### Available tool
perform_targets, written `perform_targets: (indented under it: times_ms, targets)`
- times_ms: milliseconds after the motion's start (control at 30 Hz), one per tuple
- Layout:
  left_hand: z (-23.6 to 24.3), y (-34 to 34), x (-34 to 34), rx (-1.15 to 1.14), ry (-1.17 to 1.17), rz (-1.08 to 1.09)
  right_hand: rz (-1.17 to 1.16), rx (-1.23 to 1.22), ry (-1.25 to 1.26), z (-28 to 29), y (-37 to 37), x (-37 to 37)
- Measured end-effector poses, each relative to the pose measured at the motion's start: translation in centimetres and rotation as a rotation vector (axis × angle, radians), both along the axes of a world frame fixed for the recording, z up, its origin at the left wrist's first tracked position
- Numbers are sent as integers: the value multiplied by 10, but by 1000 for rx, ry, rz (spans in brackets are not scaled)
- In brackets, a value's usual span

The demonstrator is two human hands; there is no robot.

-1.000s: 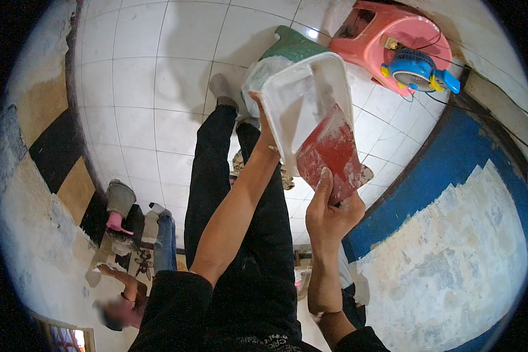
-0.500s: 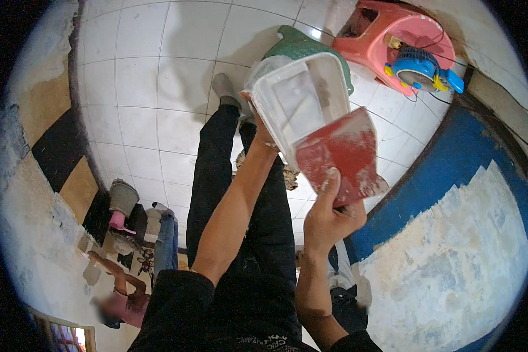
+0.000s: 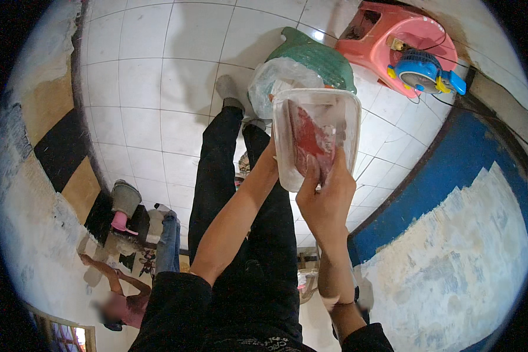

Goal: The person applies a substance to a wall using a scraper and then mixes the substance in a container using the same scraper.

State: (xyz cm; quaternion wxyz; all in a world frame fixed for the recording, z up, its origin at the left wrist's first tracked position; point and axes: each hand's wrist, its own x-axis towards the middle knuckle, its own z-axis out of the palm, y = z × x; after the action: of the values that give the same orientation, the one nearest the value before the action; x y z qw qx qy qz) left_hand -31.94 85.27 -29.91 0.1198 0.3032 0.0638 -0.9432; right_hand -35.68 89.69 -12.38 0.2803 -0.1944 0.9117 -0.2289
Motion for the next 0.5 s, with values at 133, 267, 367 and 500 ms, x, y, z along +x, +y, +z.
perform_targets:
  times_ms: [133,267,367,500]
  targets:
    - [3,6,0,15,9,-37,-95,-90,161,3,5,0]
    - [-1,3,2,13,7,-63,-19,-70,58,4,2,7]
    - [-1,5,2,12,11,-93,-115,-150,170,2,5,5]
    - [-5,2,5,6,4,-122,-100,-47,86,-9,3,13]
